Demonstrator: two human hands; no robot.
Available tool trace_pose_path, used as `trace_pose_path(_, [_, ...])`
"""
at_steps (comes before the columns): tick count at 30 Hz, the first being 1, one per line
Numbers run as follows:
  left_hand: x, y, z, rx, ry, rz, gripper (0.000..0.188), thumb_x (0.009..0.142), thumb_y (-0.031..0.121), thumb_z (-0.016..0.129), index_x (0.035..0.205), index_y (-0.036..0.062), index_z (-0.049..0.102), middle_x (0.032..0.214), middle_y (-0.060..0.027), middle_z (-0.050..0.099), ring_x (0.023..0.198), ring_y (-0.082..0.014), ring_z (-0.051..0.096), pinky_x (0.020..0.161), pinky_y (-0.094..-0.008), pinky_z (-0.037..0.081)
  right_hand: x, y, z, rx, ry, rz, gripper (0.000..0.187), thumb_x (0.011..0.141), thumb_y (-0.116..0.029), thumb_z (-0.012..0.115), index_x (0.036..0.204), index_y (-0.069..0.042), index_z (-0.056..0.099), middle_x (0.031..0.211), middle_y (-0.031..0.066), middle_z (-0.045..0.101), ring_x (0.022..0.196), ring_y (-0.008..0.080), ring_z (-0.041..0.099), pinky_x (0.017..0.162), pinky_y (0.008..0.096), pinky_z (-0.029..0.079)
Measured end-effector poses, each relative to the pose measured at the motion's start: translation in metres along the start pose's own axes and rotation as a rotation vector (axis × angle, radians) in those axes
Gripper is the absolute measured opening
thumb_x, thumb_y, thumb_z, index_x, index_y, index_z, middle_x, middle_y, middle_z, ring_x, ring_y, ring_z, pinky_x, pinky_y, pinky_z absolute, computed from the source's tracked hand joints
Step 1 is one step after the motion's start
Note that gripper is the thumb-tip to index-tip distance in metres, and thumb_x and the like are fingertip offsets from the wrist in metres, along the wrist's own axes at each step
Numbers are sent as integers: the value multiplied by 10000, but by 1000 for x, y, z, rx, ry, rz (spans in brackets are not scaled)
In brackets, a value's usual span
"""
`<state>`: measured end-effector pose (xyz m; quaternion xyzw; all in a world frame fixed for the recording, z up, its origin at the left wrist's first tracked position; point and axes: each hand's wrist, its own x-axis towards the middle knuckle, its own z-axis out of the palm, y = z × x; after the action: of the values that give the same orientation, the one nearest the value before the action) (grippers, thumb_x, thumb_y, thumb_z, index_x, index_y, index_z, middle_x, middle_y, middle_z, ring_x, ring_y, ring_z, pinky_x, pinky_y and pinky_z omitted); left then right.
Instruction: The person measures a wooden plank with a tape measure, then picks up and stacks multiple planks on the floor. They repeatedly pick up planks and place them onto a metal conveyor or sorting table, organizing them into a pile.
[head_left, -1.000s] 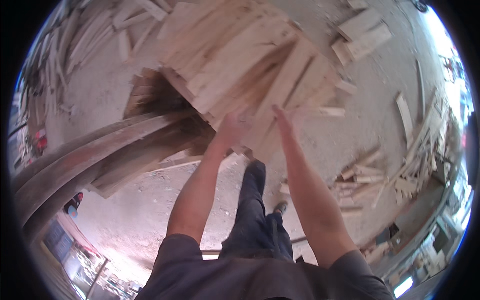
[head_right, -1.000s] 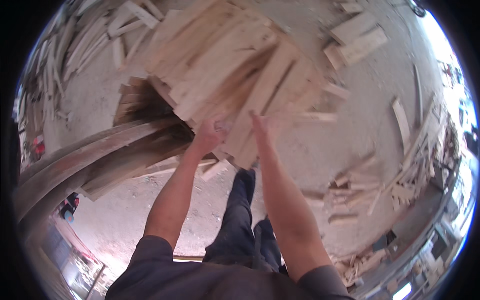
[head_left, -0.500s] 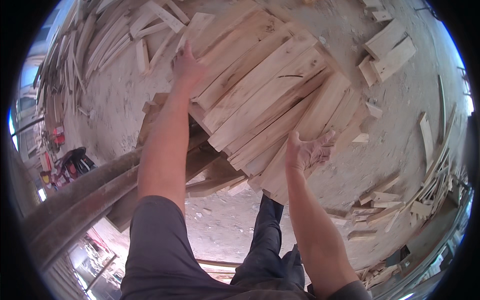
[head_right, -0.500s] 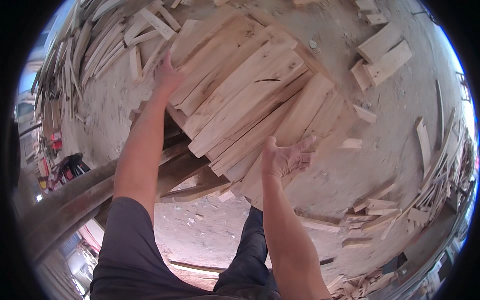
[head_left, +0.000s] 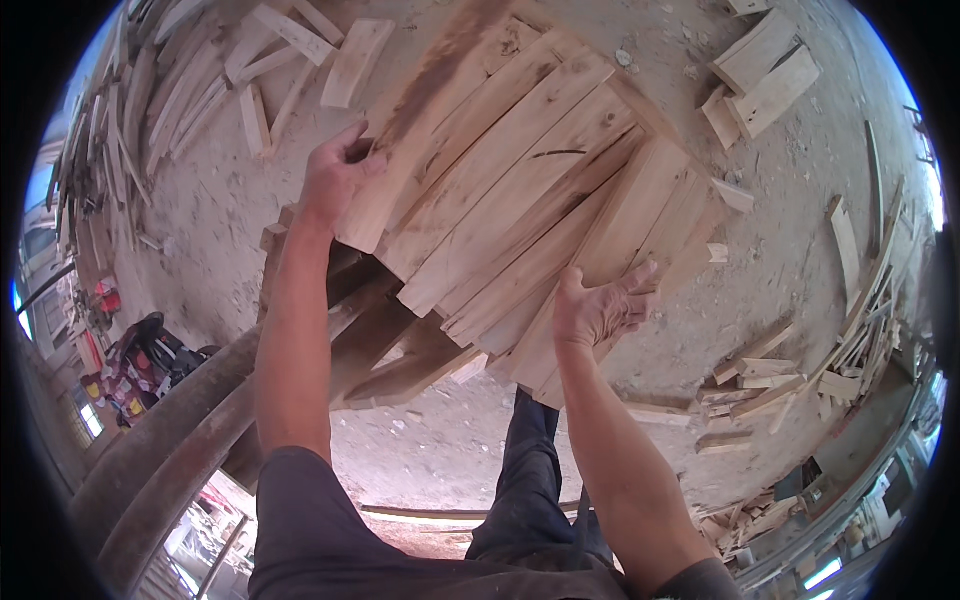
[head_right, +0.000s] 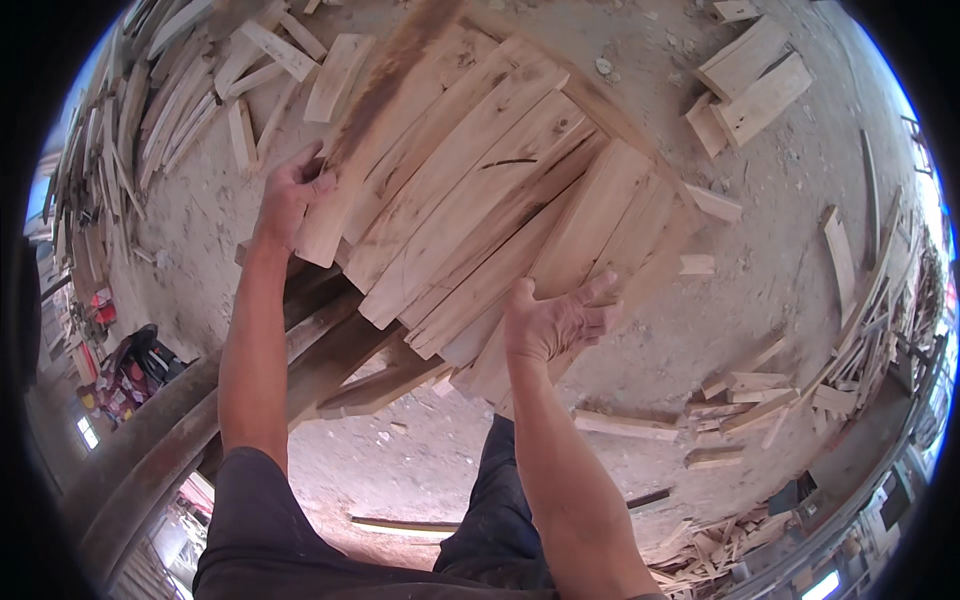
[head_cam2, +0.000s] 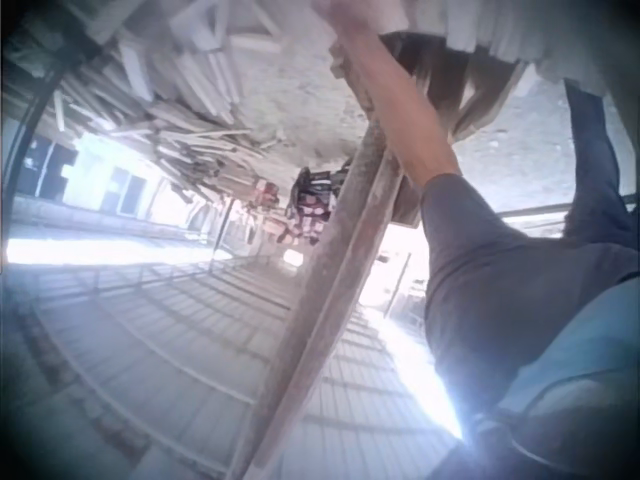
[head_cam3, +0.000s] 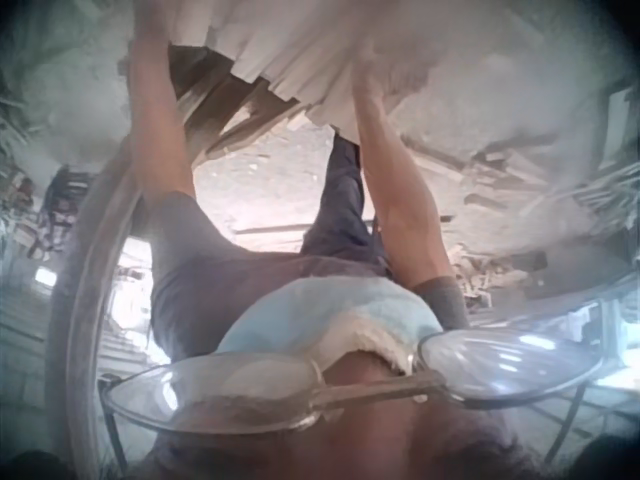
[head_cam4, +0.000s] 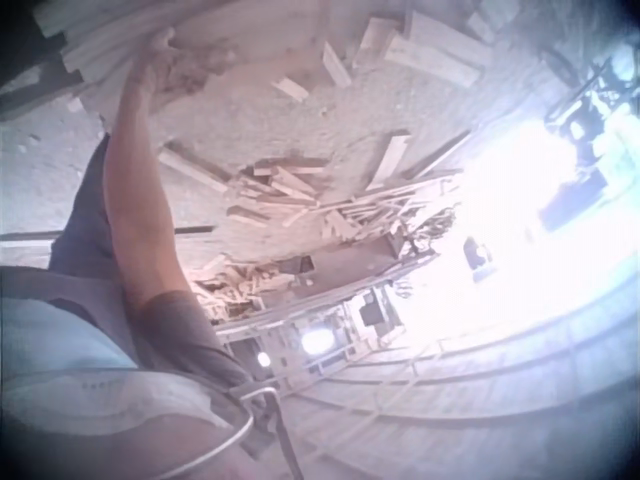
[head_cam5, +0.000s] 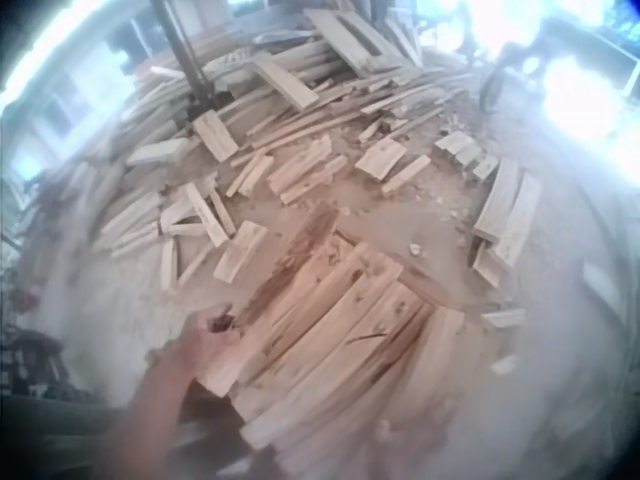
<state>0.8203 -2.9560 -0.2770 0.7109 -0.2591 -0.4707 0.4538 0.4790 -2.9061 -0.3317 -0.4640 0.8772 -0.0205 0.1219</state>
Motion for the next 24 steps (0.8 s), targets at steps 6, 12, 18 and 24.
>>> trace_pose_path(6, [28, -2, 29, 736, -172, 159, 536, 845, 98, 760, 1357, -6, 643, 1228, -158, 693, 1072, -222, 680, 944, -356, 524, -1, -7, -10, 21, -57, -5, 1233, 687, -393, 803, 1644, -81, 91, 1537, 367, 185, 1430, 513, 239, 1154, 590, 257])
trace_pose_path(12, [6, -29, 58, 779, -96, 362, 712, 805, 235, 798, 1461, 77, 571, 1414, -174, 597, 1255, -341, 603, 1078, -402, 475, 0, -1, -6, 33, -16, -27, 1248, 710, -512, 828, 1633, -72, 112, 1506, 373, 242, 1395, 491, 272, 1134, 590, 257])
trace_pose_path(18, [-4, -23, 72, 861, -53, 320, 859, 793, 273, 819, 1542, 53, 459, 1446, -221, 590, 1344, -332, 570, 1123, -390, 446, 0, -2, -6, 25, -15, -29, 1311, 681, -542, 851, 1638, -67, 92, 1513, 399, 242, 1409, 489, 260, 1133, 606, 226])
trace_pose_path(24, [-41, 15, 27, 627, -56, 239, 795, 856, 281, 775, 1512, -40, 461, 1182, -195, 719, 1064, -274, 703, 967, -374, 538, -3, -7, -23, 84, -58, -39, 1274, 671, -485, 833, 1629, -56, 111, 1479, 416, 263, 1391, 499, 283, 1134, 605, 230])
